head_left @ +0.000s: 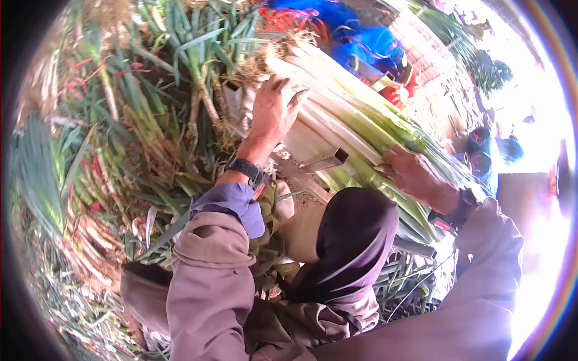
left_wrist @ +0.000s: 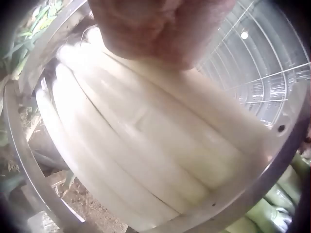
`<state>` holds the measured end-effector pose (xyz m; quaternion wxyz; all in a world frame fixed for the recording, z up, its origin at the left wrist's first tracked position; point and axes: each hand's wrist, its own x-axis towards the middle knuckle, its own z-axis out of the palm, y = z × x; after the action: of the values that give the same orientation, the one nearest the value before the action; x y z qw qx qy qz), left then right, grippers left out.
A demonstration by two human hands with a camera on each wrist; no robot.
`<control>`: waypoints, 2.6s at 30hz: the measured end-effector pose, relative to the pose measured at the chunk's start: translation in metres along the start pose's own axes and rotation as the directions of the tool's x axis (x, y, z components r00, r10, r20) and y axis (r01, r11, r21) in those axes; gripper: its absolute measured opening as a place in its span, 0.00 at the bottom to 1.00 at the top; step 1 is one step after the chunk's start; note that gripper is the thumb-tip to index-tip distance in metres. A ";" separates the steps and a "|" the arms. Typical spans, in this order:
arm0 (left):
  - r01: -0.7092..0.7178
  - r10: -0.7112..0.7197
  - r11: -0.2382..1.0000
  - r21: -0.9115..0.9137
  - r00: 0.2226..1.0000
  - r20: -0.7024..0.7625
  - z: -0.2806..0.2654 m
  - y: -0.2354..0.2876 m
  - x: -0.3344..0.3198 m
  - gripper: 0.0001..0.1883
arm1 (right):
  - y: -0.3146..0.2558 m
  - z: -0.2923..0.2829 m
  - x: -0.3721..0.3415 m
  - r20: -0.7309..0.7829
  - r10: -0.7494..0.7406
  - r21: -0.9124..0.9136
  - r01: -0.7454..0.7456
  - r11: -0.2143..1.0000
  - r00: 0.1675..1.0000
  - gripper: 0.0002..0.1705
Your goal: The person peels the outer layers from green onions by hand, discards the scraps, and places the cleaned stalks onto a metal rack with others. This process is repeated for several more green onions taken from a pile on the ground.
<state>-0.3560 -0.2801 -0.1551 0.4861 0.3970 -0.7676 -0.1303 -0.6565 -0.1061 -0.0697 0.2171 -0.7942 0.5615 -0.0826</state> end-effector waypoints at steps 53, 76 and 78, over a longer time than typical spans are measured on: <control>0.365 -0.888 0.358 -0.859 0.418 -0.193 -0.457 0.109 -0.198 0.17 | -0.358 0.401 0.283 -0.018 -0.370 0.354 0.352 0.867 0.929 0.29; 0.378 -0.896 0.289 -0.880 0.429 -0.110 -0.451 0.098 -0.193 0.16 | -0.279 0.378 0.189 0.174 -0.612 0.734 0.313 0.603 0.771 0.32; 0.355 -0.876 0.283 -0.891 0.474 -0.090 -0.454 0.091 -0.203 0.15 | -0.301 0.366 0.187 -0.074 -0.636 0.551 0.563 0.615 0.768 0.31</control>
<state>0.0284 0.0128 -0.0081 0.7098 0.4423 -0.2017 -0.5097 -0.1951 -0.1045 -0.2859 0.4284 -0.8436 0.2002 -0.2545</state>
